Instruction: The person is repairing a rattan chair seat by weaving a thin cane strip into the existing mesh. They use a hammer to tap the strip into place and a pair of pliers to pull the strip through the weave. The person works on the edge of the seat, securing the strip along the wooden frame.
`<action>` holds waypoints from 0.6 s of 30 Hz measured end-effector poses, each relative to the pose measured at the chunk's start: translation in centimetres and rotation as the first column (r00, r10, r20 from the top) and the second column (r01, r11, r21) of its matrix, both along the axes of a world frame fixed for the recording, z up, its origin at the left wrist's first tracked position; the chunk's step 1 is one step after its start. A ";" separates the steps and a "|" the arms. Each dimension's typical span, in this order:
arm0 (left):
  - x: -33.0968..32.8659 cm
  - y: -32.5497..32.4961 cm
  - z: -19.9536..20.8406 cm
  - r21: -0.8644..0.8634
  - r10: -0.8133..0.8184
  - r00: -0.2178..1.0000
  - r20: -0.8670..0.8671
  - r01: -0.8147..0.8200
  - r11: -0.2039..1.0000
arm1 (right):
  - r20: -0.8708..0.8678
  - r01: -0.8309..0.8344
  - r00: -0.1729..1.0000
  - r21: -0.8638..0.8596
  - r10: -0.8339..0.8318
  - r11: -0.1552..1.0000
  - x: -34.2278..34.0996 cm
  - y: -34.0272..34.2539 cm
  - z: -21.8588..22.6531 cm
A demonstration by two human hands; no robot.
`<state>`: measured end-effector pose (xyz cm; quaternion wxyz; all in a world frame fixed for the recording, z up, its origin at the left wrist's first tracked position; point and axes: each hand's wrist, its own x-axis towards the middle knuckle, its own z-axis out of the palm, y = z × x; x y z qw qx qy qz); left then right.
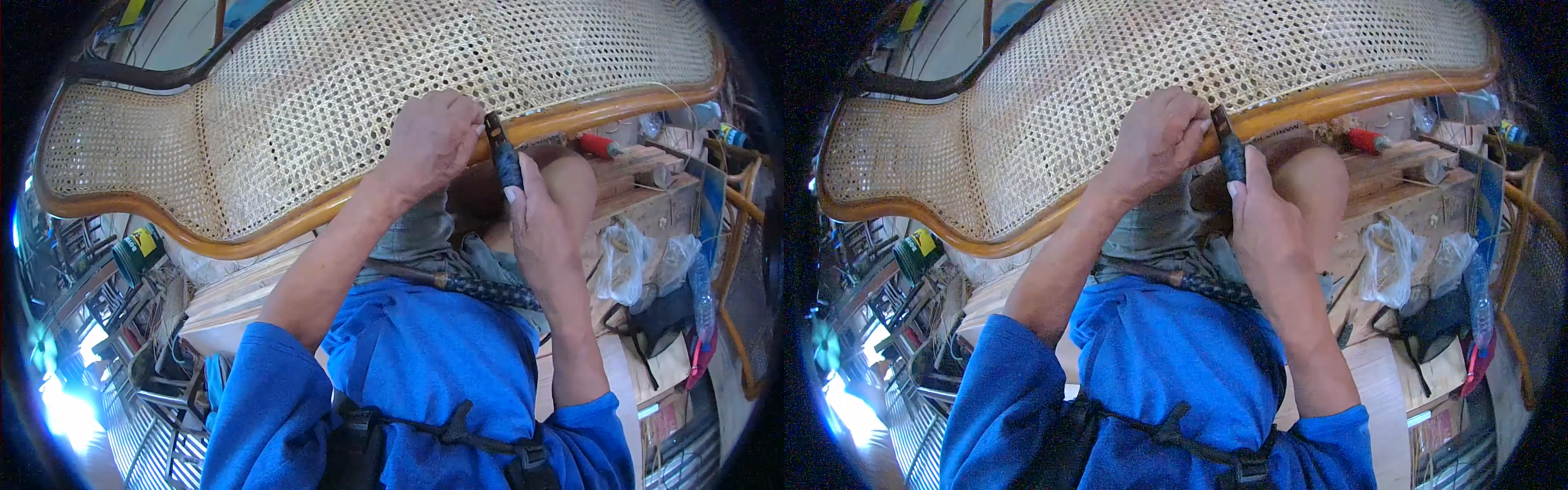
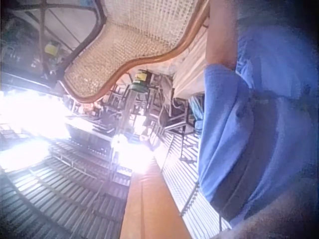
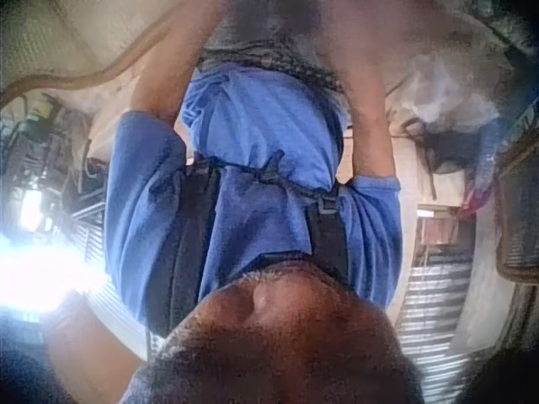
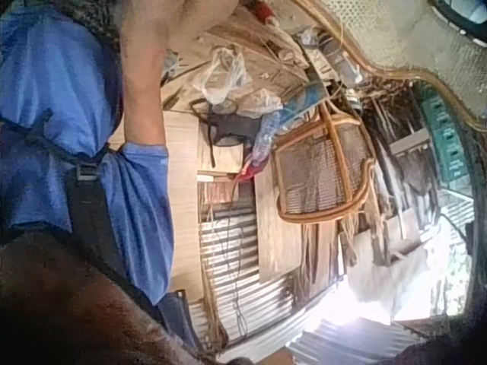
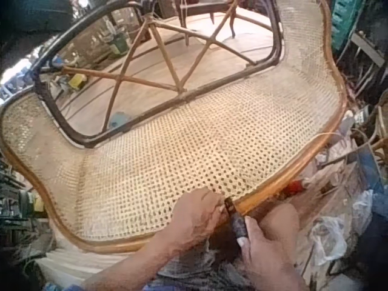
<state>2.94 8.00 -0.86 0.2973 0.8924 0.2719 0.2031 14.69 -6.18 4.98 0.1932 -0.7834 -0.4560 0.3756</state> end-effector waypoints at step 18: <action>1.1 0.5 -0.1 -0.138 0.223 0.975 -0.020 -0.224 0.965 | -0.018 0.030 0.999 -0.032 -0.030 0.999 -0.2 0.3 1.1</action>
